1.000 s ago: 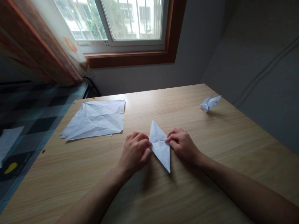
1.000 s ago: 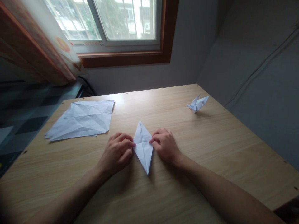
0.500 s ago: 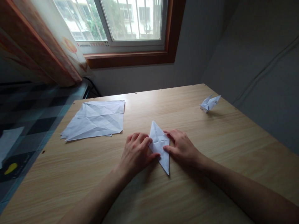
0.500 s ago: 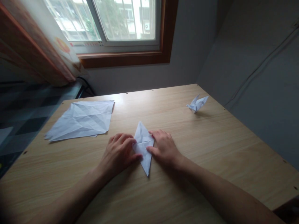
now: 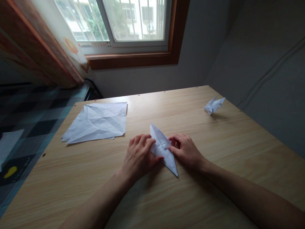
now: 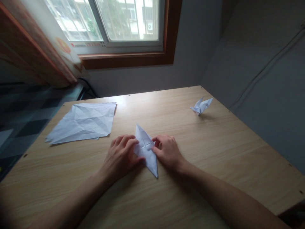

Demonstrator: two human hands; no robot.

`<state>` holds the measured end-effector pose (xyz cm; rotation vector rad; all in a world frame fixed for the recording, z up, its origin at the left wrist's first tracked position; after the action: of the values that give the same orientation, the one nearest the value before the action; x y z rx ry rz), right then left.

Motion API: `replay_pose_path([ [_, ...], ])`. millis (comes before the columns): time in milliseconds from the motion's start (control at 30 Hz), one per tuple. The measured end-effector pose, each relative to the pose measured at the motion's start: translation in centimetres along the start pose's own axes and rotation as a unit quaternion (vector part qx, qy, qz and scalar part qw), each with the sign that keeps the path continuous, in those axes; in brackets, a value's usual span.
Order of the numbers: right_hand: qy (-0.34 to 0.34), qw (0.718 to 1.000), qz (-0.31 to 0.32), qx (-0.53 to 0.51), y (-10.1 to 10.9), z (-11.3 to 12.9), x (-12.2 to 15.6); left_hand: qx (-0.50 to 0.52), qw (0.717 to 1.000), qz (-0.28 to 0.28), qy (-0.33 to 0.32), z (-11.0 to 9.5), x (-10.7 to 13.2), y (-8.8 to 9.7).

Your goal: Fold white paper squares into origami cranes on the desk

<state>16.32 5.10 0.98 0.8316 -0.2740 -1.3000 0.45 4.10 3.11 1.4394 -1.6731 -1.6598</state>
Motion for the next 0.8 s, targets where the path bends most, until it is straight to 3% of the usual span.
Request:
replay_pose_path([
  [133,0.05,0.999,0.013,0.019,-0.1,0.0,-0.3,0.006,0.998,-0.038,-0.058,-0.9,0.4,0.6],
  [300,0.131,0.986,-0.009,0.104,0.5,0.7,-0.3,0.038,0.988,0.048,-0.144,-1.8,0.7,-0.6],
  [367,0.166,0.969,-0.035,0.177,1.1,1.6,-0.1,0.048,0.986,0.061,-0.148,-1.8,0.7,-0.8],
  [467,0.23,0.942,-0.052,0.24,1.4,3.7,0.6,0.035,0.99,0.038,-0.133,-1.8,0.5,-0.5],
  [567,0.278,0.936,-0.004,0.216,0.3,5.1,1.1,0.019,0.992,0.0,-0.126,-1.9,0.5,0.1],
  [700,0.254,0.949,0.084,0.165,-1.4,4.7,1.3,0.038,0.992,-0.016,-0.123,-1.9,0.6,0.4],
  [800,0.226,0.957,0.095,0.154,-1.8,4.2,1.1,0.068,0.992,-0.01,-0.108,-1.5,0.5,0.4],
])
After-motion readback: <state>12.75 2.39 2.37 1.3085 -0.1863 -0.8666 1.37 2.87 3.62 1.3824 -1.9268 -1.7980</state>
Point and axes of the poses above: each hand's wrist, its own x-axis away from the middle knuckle, its own y-axis out of the back of the hand, z = x × y, the point moved 8 cm from there along -x, towards the middle knuckle, and after that the axes turned 12 degrees about y, right-handed, at the moved point
